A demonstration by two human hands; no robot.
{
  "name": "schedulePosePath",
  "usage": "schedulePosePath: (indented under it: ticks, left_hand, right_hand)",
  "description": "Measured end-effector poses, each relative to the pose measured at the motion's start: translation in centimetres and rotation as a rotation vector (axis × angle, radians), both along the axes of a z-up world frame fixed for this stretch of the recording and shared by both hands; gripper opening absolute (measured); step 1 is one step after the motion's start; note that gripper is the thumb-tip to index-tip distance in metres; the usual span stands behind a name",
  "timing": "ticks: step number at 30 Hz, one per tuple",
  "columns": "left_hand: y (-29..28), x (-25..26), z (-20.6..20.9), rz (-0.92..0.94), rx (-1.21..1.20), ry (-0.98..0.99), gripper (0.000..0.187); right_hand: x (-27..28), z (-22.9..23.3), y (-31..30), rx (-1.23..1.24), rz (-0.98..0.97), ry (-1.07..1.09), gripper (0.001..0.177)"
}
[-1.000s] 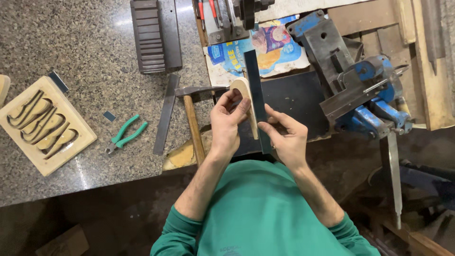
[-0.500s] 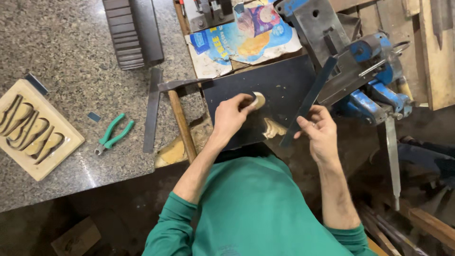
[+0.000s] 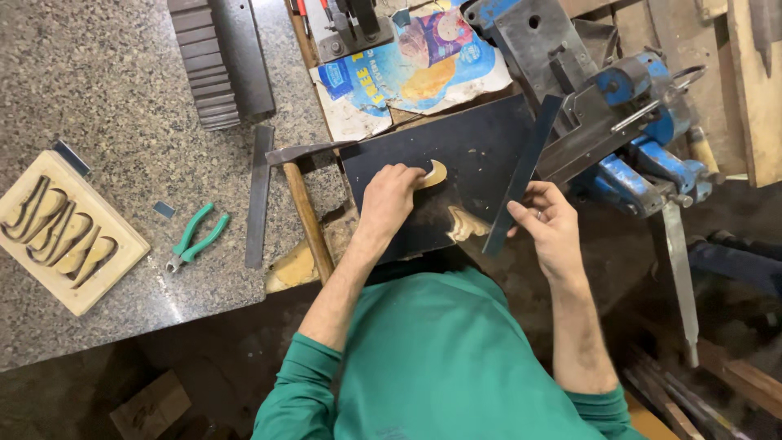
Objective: The person repeatedly places a small curved wooden piece into a metal jig, presses down a lever to shape it, and then removes it to inspect the fit. This cycle is performed multiple times throughout the clip.
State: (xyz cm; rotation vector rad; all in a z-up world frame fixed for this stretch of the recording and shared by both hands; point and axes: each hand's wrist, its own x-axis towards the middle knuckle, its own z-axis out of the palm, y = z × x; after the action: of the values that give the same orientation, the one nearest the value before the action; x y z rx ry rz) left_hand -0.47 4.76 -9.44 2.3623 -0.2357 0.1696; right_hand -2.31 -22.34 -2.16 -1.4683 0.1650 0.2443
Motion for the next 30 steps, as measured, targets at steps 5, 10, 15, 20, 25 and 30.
schedulePosePath:
  ticks: [5, 10, 15, 20, 25, 30]
  left_hand:
    - [-0.7, 0.2, 0.2, 0.087, -0.023, -0.05, 0.013]
    - [0.0, -1.5, 1.2, 0.025, -0.047, -0.051, 0.031]
    - [0.5, -2.2, 2.7, 0.079, -0.067, -0.042, 0.035]
    - [2.9, -3.1, 5.4, 0.313, -0.335, -0.027, 0.021]
    - [4.7, -4.2, 8.9, 0.364, -0.528, 0.227, 0.021]
    - [1.8, -4.8, 9.1, 0.202, -0.774, 0.279, 0.031]
  right_hand:
    - [0.4, -0.3, -0.2, -0.008, 0.032, 0.027, 0.025]
    - [-0.3, -1.2, 0.6, 0.033, 0.062, 0.094, 0.024]
    - [-0.3, -0.7, 1.8, 0.114, 0.115, 0.092, 0.031]
    - [-0.2, 0.3, 2.5, 0.019, 0.163, 0.074, 0.035]
    - [-0.2, 0.1, 5.9, -0.014, 0.235, 0.145, 0.027]
    - [-1.0, -0.1, 10.6, -0.236, 0.468, -0.008, 0.033]
